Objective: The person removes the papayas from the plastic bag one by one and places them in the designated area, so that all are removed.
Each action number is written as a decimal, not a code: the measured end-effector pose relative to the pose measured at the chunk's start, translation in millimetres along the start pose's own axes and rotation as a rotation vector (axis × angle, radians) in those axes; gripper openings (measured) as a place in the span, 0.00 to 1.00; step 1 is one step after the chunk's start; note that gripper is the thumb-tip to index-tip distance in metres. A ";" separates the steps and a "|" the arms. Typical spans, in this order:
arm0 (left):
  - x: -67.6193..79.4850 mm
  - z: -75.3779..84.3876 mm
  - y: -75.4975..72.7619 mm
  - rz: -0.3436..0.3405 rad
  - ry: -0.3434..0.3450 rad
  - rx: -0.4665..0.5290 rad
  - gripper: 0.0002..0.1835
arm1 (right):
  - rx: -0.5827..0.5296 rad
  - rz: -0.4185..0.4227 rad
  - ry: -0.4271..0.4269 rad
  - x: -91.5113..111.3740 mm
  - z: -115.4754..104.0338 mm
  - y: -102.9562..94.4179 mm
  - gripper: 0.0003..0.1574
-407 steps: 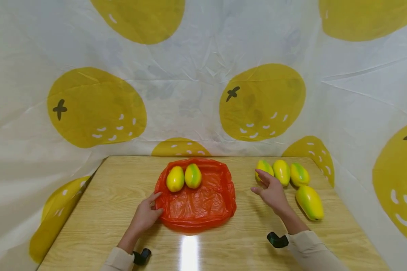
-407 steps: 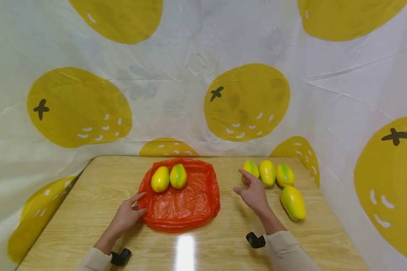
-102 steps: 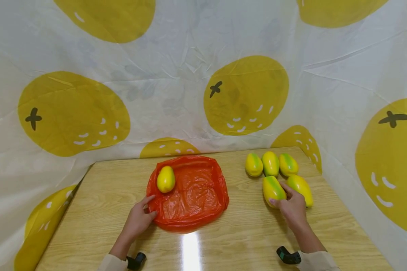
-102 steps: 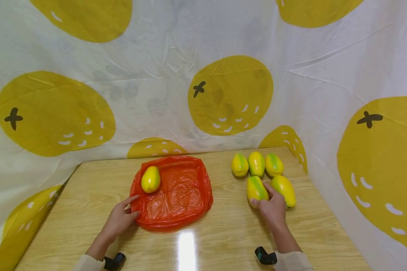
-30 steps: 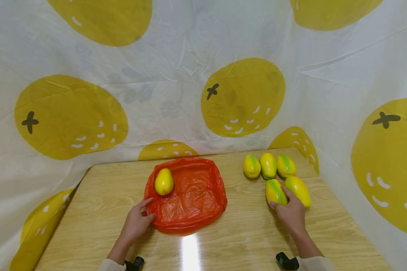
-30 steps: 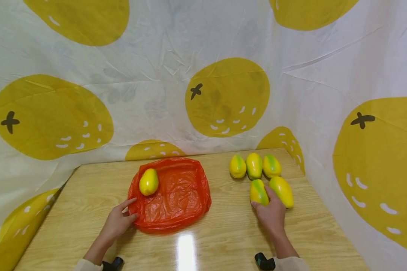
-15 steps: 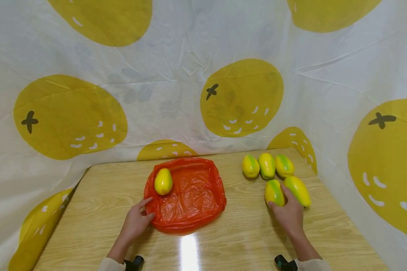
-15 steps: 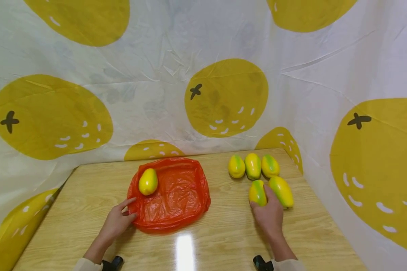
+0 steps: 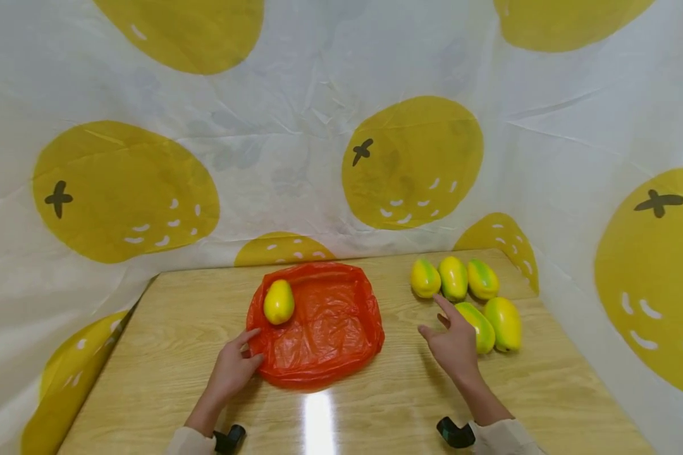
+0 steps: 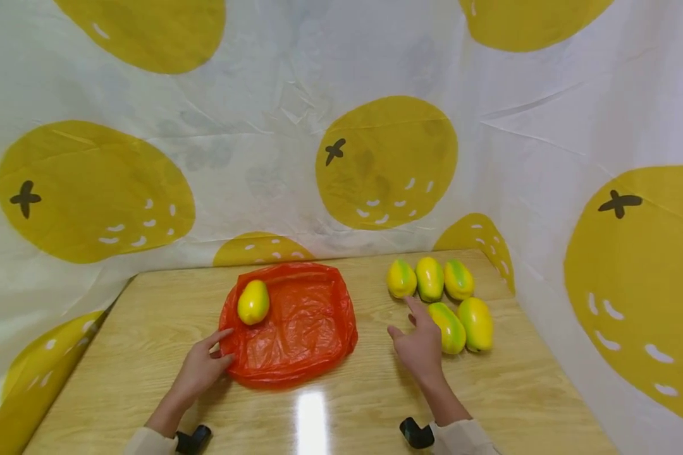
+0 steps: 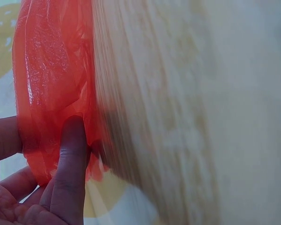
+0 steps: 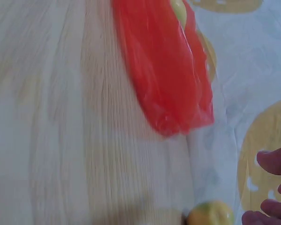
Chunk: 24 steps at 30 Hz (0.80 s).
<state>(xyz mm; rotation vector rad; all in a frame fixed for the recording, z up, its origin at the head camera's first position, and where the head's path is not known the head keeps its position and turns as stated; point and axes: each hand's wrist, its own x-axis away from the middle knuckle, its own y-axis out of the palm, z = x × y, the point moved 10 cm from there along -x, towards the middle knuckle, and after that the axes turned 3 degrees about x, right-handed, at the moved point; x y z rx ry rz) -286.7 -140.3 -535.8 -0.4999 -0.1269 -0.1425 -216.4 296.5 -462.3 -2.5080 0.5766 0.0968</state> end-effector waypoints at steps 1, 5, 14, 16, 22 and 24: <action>-0.7 0.3 0.3 0.003 0.005 -0.006 0.33 | -0.024 -0.031 0.006 -0.7 -2.1 7.9 0.44; -2.6 0.6 0.3 0.009 0.009 -0.027 0.32 | -0.076 -0.120 0.034 -3.4 -10.3 38.5 0.44; -2.8 -5.6 -0.5 0.004 -0.019 -0.017 0.33 | -0.192 -0.244 0.053 -1.1 -43.6 105.2 0.43; -2.7 -6.6 -0.8 0.007 -0.026 -0.013 0.33 | -0.207 -0.268 0.049 -0.2 -51.9 118.5 0.43; -1.9 -5.0 0.1 0.000 -0.026 0.007 0.33 | -0.207 -0.326 0.004 1.2 -74.8 151.8 0.42; -1.1 -3.6 0.7 -0.003 -0.024 0.011 0.33 | -0.212 -0.352 0.006 1.8 -80.1 162.1 0.42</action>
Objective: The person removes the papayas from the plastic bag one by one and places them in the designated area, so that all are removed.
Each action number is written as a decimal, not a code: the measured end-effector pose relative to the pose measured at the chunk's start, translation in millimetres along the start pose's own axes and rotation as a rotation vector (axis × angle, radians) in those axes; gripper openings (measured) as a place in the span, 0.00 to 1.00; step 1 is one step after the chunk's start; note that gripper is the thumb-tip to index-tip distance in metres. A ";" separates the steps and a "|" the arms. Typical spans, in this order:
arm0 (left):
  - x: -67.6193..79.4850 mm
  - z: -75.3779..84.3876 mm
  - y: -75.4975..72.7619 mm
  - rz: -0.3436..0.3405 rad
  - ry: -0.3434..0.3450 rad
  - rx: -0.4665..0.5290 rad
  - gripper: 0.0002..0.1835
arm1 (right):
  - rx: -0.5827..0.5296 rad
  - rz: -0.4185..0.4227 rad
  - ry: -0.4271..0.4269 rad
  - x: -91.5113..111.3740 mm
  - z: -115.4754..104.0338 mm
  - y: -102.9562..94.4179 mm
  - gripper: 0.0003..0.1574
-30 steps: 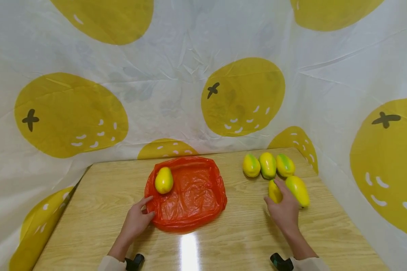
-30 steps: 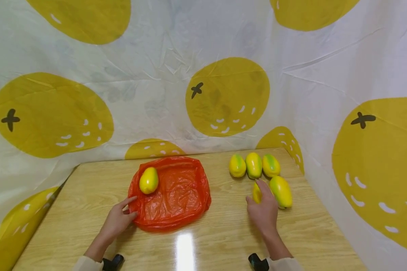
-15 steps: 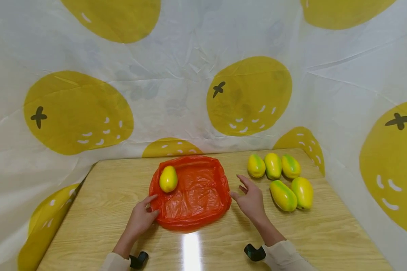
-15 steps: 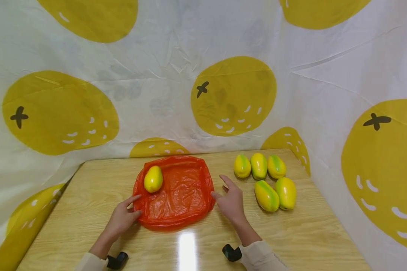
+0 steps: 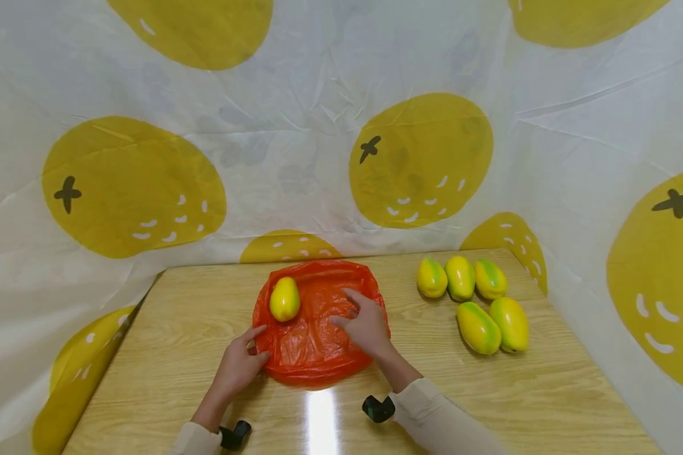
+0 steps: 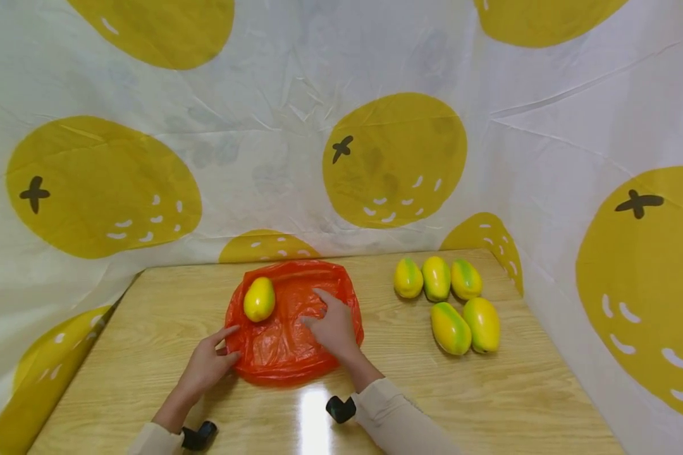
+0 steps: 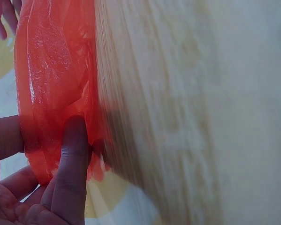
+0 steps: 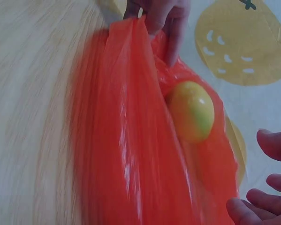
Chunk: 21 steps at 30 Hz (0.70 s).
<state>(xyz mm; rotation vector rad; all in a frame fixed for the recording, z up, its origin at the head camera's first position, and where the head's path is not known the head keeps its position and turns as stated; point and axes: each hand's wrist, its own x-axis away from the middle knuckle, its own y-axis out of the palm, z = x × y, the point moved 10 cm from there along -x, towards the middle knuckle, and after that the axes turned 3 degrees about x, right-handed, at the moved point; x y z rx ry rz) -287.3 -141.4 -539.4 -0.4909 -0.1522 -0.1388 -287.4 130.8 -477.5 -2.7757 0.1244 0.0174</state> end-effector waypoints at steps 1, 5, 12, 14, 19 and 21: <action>0.5 0.4 0.0 0.000 0.000 -0.003 0.33 | -0.005 -0.013 0.001 -1.5 -1.4 5.6 0.42; 0.2 2.1 0.9 0.005 0.000 -0.016 0.34 | -0.030 -0.055 0.030 -8.4 -5.3 26.0 0.42; -1.4 6.8 2.8 0.000 0.037 -0.030 0.34 | -0.015 -0.086 0.100 -25.1 -7.3 62.9 0.43; -0.7 5.9 2.4 0.009 0.036 -0.038 0.34 | 0.002 -0.088 0.108 -30.3 -7.6 74.1 0.44; -0.6 9.2 7.5 0.008 0.061 -0.021 0.34 | 0.034 -0.040 0.126 -41.9 -8.9 91.2 0.46; -1.1 12.1 10.1 0.006 0.074 -0.014 0.34 | 0.054 -0.023 0.129 -44.9 -10.3 95.5 0.46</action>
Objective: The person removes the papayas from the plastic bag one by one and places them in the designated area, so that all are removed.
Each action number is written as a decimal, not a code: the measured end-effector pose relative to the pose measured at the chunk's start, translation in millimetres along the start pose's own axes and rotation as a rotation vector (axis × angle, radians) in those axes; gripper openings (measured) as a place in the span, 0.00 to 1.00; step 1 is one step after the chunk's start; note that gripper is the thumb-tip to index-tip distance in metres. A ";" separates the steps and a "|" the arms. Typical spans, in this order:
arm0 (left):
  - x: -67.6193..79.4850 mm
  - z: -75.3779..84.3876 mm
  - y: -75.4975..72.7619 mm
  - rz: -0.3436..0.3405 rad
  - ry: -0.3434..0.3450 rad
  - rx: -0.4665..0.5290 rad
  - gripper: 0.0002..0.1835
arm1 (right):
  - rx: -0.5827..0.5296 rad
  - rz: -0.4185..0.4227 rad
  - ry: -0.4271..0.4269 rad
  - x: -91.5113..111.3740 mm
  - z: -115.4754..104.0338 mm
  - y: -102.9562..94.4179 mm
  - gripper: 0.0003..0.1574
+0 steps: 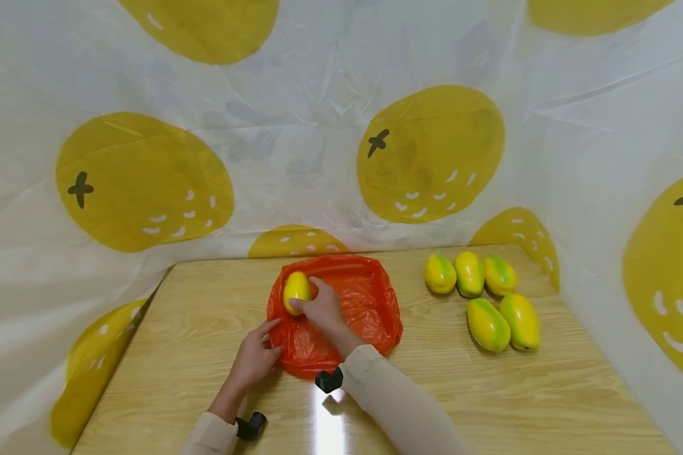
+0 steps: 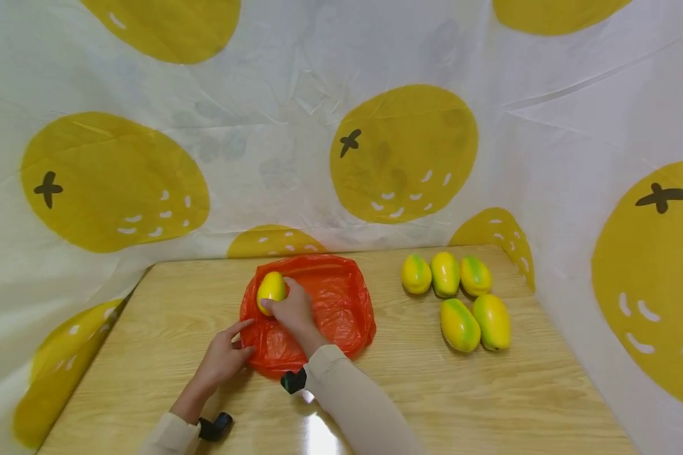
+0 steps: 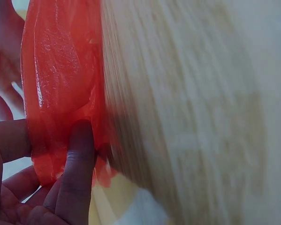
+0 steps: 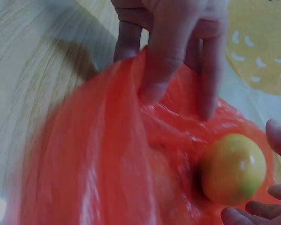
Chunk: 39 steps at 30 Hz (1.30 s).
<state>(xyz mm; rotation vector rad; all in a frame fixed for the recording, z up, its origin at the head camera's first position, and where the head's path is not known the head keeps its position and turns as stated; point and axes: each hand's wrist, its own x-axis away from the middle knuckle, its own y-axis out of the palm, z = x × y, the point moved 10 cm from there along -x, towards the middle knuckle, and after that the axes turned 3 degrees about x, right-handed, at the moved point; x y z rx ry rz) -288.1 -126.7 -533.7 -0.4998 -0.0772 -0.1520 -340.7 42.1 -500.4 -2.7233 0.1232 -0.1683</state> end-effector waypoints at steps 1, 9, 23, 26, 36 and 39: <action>-0.6 0.9 1.1 0.001 0.003 0.003 0.34 | 0.014 0.004 -0.002 -1.2 -1.1 2.0 0.46; -0.7 1.3 4.0 0.003 -0.006 0.005 0.35 | 0.080 0.012 -0.003 -4.2 -3.2 15.9 0.48; 0.8 -1.3 8.9 -0.004 -0.057 0.047 0.36 | 0.098 0.098 -0.050 0.9 -5.1 3.0 0.39; 0.8 -1.4 7.3 0.008 -0.038 0.041 0.36 | 0.088 0.097 -0.065 6.3 -7.1 0.5 0.37; 4.1 -3.6 5.1 0.023 -0.019 0.075 0.36 | 0.028 0.109 -0.056 25.2 -2.6 -16.8 0.38; 4.8 -3.2 6.4 0.014 -0.028 0.101 0.36 | -0.013 0.116 -0.038 30.1 0.6 -25.6 0.39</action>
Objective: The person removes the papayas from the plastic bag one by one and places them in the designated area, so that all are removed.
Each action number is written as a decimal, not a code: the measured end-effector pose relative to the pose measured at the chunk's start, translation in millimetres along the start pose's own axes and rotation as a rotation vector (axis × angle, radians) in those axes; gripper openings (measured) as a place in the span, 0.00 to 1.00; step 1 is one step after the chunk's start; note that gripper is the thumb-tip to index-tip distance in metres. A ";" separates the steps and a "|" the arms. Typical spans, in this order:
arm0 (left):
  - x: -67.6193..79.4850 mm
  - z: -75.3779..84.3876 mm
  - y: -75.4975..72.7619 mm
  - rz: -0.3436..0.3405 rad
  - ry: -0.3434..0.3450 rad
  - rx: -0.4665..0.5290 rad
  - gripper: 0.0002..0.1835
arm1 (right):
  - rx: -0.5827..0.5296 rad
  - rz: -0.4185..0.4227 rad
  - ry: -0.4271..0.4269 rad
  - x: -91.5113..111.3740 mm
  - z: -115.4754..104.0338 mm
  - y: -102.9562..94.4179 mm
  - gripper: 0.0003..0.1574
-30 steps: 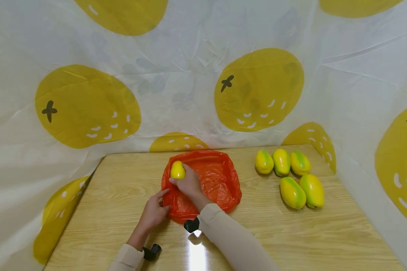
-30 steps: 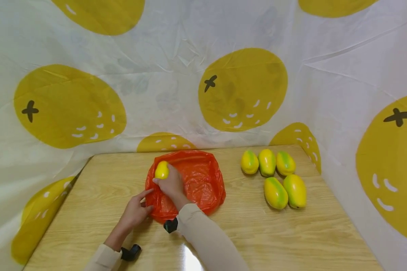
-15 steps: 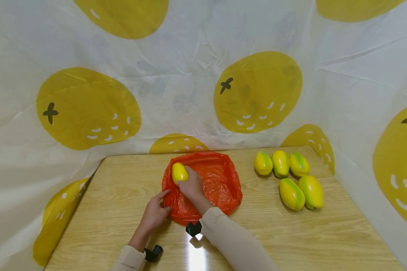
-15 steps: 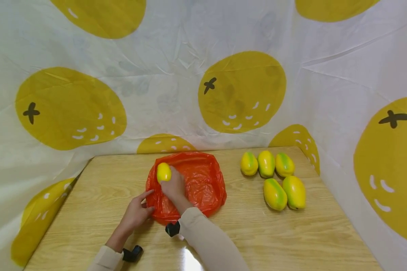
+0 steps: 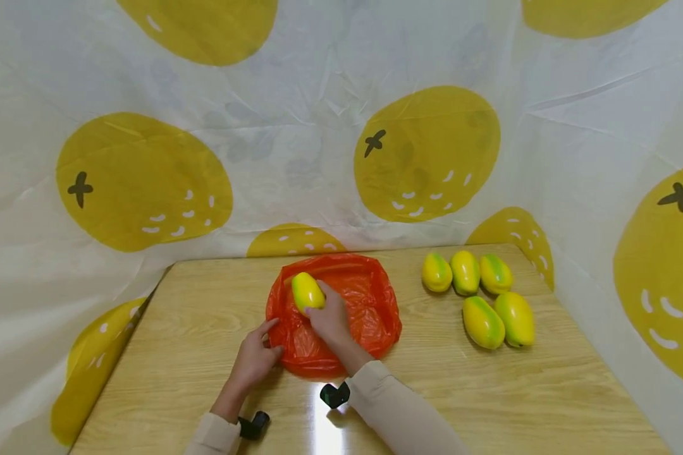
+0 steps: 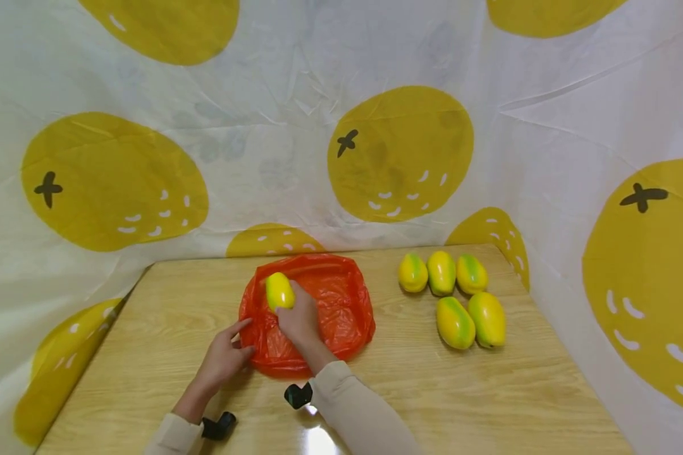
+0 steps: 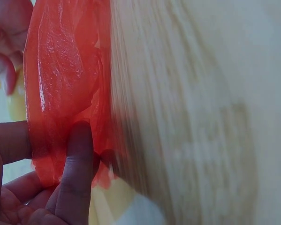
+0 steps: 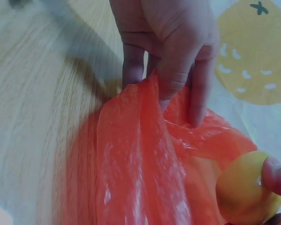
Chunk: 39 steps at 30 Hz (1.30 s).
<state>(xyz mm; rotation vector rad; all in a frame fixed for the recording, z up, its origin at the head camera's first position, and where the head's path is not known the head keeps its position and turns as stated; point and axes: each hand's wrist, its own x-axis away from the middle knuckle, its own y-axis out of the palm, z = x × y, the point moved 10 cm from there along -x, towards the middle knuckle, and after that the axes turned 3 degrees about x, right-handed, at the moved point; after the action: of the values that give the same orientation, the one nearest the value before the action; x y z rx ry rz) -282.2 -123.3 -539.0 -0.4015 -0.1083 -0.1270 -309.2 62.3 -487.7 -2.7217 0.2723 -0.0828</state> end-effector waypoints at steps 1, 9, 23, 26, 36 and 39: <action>0.0 -0.4 0.0 -0.003 -0.006 0.004 0.36 | -0.016 0.001 0.008 1.2 0.9 -2.6 0.40; 3.2 -4.5 -3.0 0.011 -0.031 -0.012 0.36 | -0.127 0.003 0.022 15.2 8.2 -27.0 0.41; 6.6 -0.7 -7.1 0.022 0.004 -0.042 0.35 | -0.155 0.048 -0.041 40.4 15.4 -87.3 0.42; 5.7 -0.5 -7.7 0.019 -0.002 -0.044 0.35 | -0.156 0.055 -0.042 42.5 19.9 -99.5 0.43; 5.2 -3.8 -8.5 0.001 -0.029 -0.028 0.35 | -0.151 0.115 0.016 49.2 48.4 -138.5 0.44; 4.7 -2.4 -8.9 -0.001 -0.023 -0.028 0.35 | -0.145 0.134 0.027 50.7 55.7 -149.4 0.44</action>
<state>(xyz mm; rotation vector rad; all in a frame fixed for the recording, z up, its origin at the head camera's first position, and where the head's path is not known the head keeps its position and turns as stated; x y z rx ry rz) -278.6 -132.8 -537.2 -0.4306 -0.1292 -0.1250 -227.6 208.0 -478.4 -2.8385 0.4844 -0.0639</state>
